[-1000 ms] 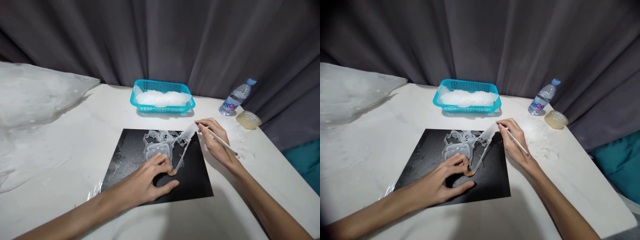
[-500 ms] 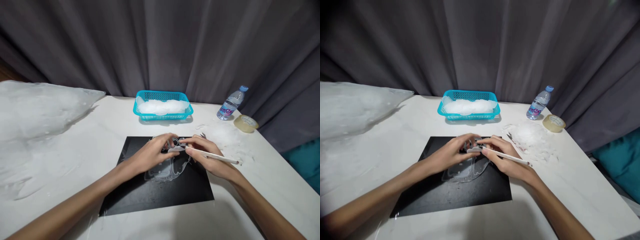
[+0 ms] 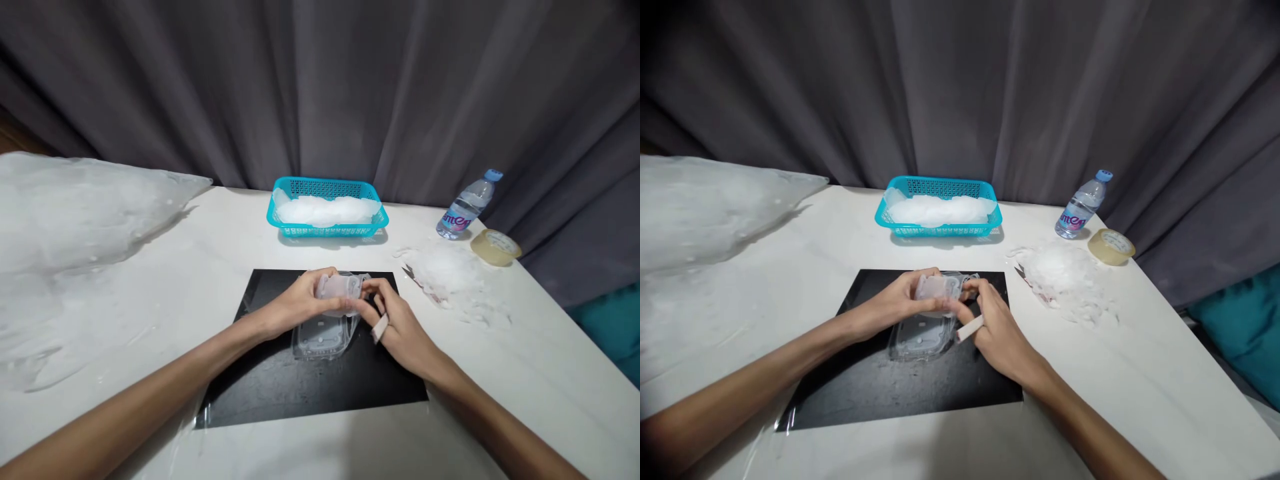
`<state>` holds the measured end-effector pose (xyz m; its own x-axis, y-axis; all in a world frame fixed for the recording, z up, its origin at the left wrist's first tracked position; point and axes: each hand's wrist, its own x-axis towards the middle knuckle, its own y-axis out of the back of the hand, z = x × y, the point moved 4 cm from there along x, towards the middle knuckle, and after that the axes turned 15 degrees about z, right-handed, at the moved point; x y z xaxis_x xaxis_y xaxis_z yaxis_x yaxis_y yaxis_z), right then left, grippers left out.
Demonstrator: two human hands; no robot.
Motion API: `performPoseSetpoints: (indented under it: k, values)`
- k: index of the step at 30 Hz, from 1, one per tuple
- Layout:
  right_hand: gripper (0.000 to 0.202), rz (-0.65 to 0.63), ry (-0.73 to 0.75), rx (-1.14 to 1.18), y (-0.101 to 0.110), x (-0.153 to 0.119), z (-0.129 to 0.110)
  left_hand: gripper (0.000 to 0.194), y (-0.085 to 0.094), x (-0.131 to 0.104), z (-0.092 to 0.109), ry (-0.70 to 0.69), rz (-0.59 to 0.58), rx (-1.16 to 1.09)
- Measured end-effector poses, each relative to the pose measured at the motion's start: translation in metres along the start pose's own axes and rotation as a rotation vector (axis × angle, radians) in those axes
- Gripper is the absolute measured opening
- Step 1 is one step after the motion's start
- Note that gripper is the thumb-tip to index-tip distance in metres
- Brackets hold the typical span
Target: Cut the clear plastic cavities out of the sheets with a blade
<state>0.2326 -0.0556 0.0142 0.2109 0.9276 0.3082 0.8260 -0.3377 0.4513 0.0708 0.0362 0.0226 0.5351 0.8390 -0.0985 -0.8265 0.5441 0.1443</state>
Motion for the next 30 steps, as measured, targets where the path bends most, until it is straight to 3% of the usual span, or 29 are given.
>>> performPoseSetpoints:
  k: [6, 10, 14, 18, 25, 30]
  values:
    - [0.014, -0.041, 0.034, 0.037, 0.000, 0.005, 0.003, 0.038, 0.004, 0.002, 0.000, -0.029, -0.028, 0.059]
    - [0.018, -0.068, 0.059, -0.015, 0.005, 0.008, 0.007, 0.037, 0.005, 0.002, 0.000, -0.026, -0.058, 0.094]
    - [0.026, -0.101, -0.029, 0.094, 0.003, 0.006, 0.004, 0.041, 0.008, 0.003, -0.003, 0.010, -0.032, 0.066]
    - [0.021, -0.106, -0.063, 0.044, 0.002, 0.005, 0.003, 0.042, 0.008, 0.004, -0.003, 0.013, -0.059, 0.063]
    - [0.011, -0.125, 0.137, -0.142, 0.006, 0.005, -0.003, 0.039, 0.006, 0.006, -0.006, 0.027, -0.126, 0.029]
    - [0.013, 0.064, 0.420, -0.409, 0.004, 0.006, -0.002, 0.022, 0.006, 0.004, -0.005, 0.015, -0.177, 0.050]
